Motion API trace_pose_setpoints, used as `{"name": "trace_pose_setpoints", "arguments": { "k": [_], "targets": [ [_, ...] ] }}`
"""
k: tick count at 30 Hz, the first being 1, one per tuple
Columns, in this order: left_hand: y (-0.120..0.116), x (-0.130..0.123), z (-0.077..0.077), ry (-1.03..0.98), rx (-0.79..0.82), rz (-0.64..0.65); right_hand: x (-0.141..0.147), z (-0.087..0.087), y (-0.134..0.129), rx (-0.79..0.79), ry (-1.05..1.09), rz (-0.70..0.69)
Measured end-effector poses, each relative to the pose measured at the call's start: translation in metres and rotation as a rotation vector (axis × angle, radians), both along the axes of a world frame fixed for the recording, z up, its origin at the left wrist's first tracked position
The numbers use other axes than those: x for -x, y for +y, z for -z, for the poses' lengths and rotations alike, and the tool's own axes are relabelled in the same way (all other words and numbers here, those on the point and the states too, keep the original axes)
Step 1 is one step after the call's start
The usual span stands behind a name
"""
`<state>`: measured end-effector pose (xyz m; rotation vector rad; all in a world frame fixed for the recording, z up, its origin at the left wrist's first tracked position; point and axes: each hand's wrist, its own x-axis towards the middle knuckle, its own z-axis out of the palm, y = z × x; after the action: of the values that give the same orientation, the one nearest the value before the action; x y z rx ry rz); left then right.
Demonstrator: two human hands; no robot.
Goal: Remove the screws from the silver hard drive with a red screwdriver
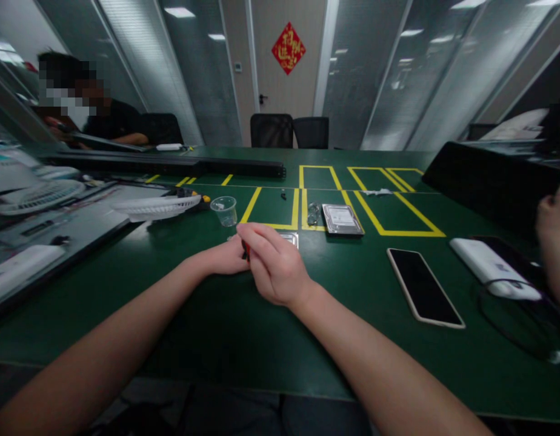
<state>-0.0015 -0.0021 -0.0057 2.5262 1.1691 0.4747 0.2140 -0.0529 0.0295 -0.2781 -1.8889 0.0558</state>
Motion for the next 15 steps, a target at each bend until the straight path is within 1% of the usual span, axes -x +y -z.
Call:
{"name": "trace_pose_setpoints", "arguments": {
  "k": [6,15],
  "targets": [
    [0.0023,0.0024,0.0028,-0.003,0.037,-0.019,-0.0006,0.0056,0.0014,0.047,0.002,-0.012],
    [-0.0013,-0.0002,-0.0067,0.019,0.066,-0.005,0.0015,0.0006,-0.0007,0.107,0.046,-0.028]
  ]
}}
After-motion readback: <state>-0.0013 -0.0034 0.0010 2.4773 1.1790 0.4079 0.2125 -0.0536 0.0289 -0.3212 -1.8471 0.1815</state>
